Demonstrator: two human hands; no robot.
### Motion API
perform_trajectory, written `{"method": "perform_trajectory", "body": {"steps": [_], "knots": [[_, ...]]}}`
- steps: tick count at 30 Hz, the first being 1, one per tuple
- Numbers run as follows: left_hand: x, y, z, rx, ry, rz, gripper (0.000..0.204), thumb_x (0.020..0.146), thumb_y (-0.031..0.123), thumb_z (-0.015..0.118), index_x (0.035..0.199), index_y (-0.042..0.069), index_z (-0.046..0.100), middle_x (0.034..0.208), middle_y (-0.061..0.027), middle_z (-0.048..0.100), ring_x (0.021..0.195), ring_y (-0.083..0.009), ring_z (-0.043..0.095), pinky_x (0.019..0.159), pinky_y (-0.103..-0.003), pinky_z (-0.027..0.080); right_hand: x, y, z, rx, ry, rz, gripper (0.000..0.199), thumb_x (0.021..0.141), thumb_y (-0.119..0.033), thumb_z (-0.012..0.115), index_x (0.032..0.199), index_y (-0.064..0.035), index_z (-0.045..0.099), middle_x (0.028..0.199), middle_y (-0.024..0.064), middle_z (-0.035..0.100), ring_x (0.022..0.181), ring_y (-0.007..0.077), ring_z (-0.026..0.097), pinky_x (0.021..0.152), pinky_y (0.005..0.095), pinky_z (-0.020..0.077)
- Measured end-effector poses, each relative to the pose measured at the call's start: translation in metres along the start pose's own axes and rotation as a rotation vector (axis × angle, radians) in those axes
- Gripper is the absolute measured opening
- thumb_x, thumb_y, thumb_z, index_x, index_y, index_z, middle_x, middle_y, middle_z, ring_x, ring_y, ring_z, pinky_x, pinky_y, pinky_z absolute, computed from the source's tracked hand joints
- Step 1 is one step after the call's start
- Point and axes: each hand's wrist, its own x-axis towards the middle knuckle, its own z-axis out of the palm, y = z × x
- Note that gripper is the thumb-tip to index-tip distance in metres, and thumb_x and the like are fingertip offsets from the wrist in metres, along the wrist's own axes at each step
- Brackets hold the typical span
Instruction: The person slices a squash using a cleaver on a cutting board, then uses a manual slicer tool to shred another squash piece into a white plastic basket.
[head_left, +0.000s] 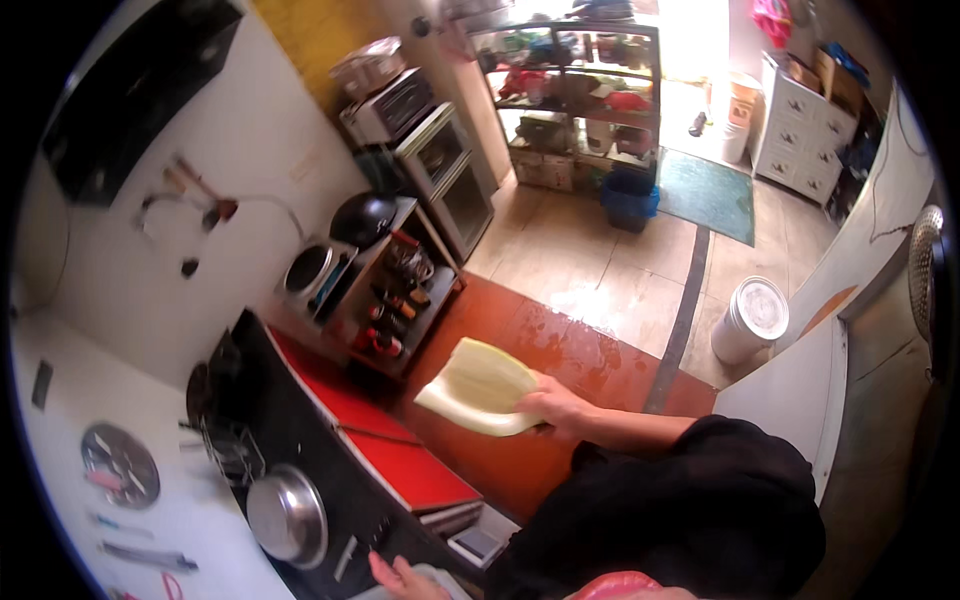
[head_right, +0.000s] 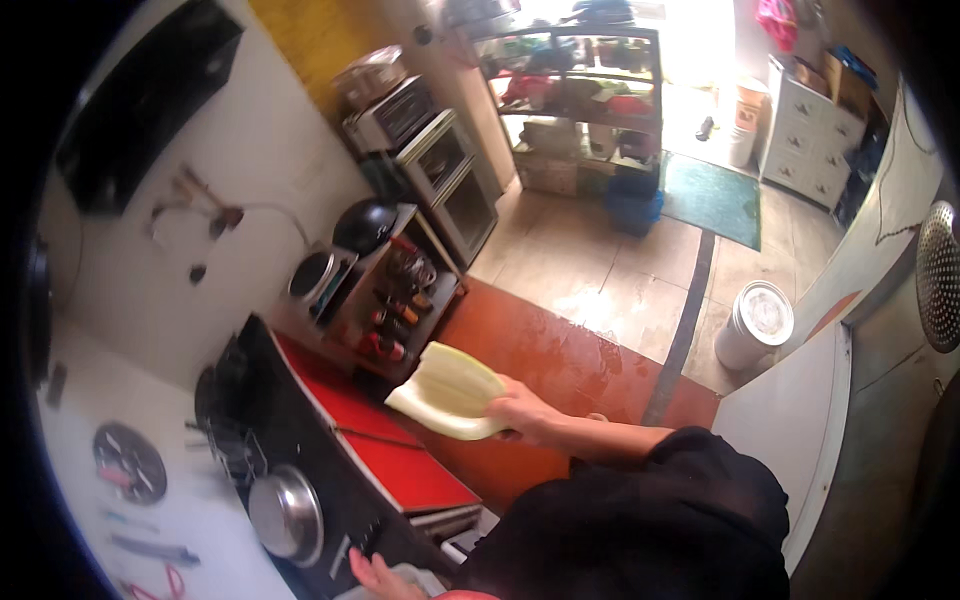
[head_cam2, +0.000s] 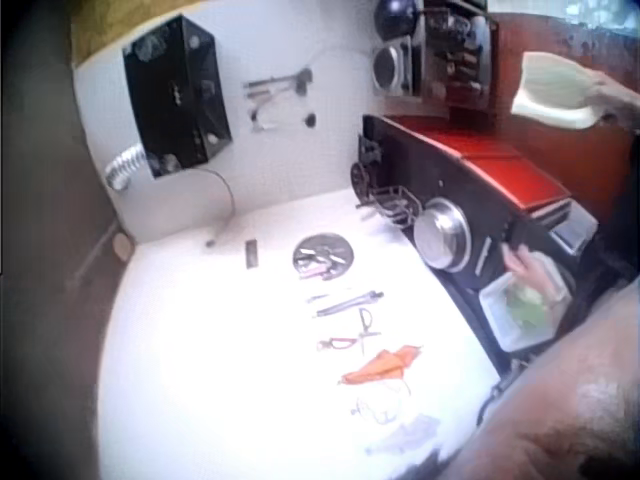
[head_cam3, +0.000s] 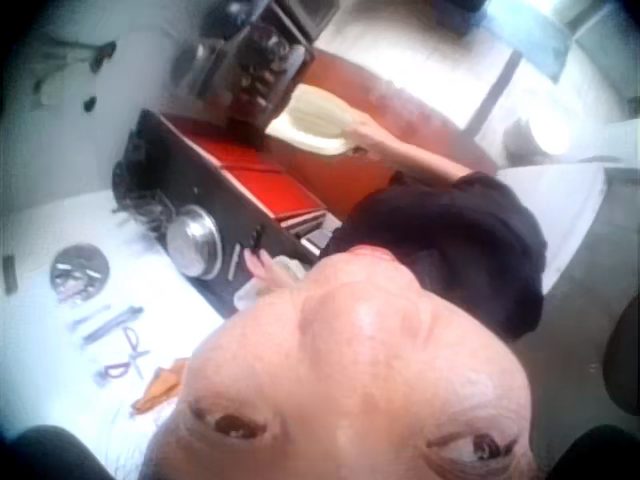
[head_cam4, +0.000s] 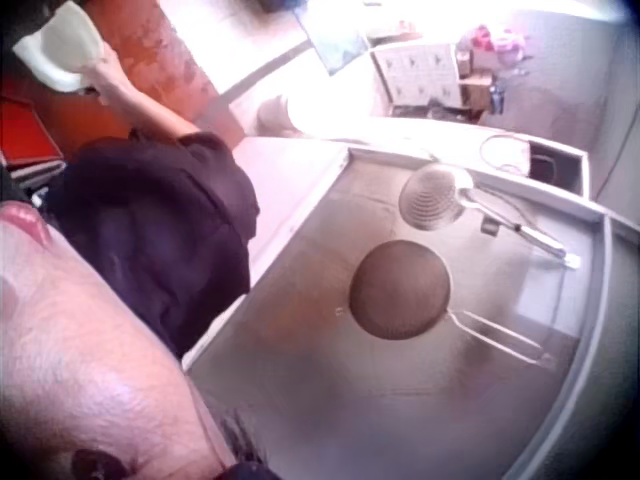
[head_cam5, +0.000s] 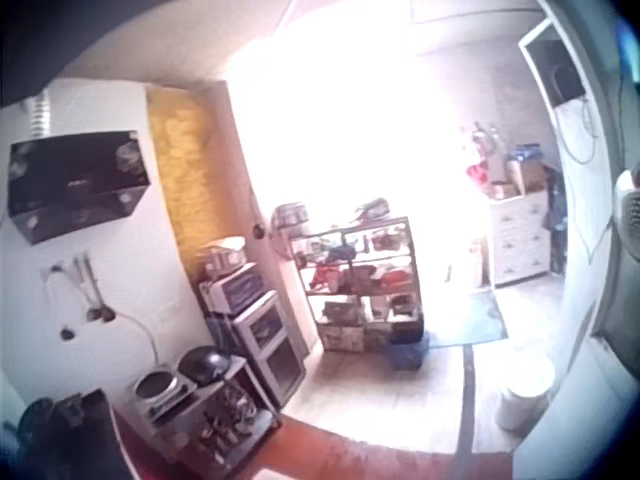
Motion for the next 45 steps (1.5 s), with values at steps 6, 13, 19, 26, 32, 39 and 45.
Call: {"method": "perform_trajectory", "body": {"steps": [6,13,19,26,32,39,45], "knots": [[0.053,0.051,0.263,-0.477,-0.321,-0.024,0.039,0.089,0.004,0.051,0.127,-0.002,0.046,0.127,-0.014,0.05,0.12,-0.0237,0.046,0.101,-0.037,0.038,0.016,-0.071,-0.181,0.041,0.353,-0.144,0.054,0.074,-0.008,0.051,0.127,-0.009,0.044,0.085,0.0062,0.057,0.055,0.0109,0.052,0.039,0.0242,0.0391],[0.033,0.147,0.495,-0.473,-0.829,-0.03,0.03,0.09,0.006,0.055,0.119,0.001,0.053,0.119,-0.0069,0.053,0.109,-0.0154,0.05,0.092,-0.03,0.042,0.024,-0.143,-0.352,0.317,0.688,-0.498,0.028,0.079,-0.011,0.052,0.105,0.0001,0.051,0.071,0.0061,0.054,0.05,0.0106,0.05,0.035,0.0216,0.0334],[0.018,0.197,0.677,-0.317,-1.064,-0.039,0.025,0.088,-0.001,0.052,0.112,0.003,0.058,0.106,-0.0033,0.058,0.098,-0.0116,0.055,0.083,-0.024,0.045,0.044,-0.182,-0.491,1.314,-0.077,-0.635,0.045,0.091,-0.014,0.037,0.132,0.0059,0.035,0.134,0.0152,0.043,0.054,0.0085,0.037,0.042,0.0195,0.0324],[-0.048,0.302,0.919,-0.216,-1.481,0.061,0.033,0.088,0.005,0.056,0.121,0.001,0.054,0.115,-0.0071,0.058,0.106,-0.0166,0.055,0.089,-0.029,0.044,0.066,-0.239,-0.607,1.497,-0.126,-0.915,0.043,0.091,-0.012,0.042,0.13,0.0049,0.038,0.133,0.0144,0.043,0.055,0.0101,0.042,0.041,0.0207,0.0311],[-0.208,0.406,1.085,-0.283,-2.083,0.325,0.03,0.09,0.008,0.056,0.12,0.002,0.056,0.115,-0.0056,0.06,0.106,-0.014,0.055,0.09,-0.028,0.044,0.076,-0.277,-0.722,1.187,0.465,-0.867,0.042,0.093,-0.018,0.036,0.131,0.0024,0.036,0.13,0.0158,0.048,0.056,0.0088,0.04,0.039,0.0193,0.0275],[-0.398,0.492,1.242,-0.305,-2.539,-0.051,0.062,0.091,0.024,0.058,0.141,0.007,0.026,0.14,-0.0094,0.037,0.123,-0.0213,0.044,0.094,-0.038,0.044,0.087,-0.36,-0.893,0.854,1.182,-0.581,0.018,0.085,-0.008,0.049,0.099,0.0023,0.054,0.069,0.0101,0.058,0.045,0.0165,0.053,0.036,0.0242,0.0388],[-0.492,0.558,1.354,-0.297,-2.29,-0.21,0.056,0.087,0.017,0.063,0.134,0.004,0.035,0.128,-0.0091,0.048,0.117,-0.0189,0.049,0.093,-0.035,0.045,0.095,-0.476,-1.037,0.372,1.153,-0.529,0.042,0.081,-0.007,0.056,0.12,-0.0054,0.041,0.09,0.0104,0.06,0.051,0.0138,0.056,0.036,0.0218,0.0404]]}}
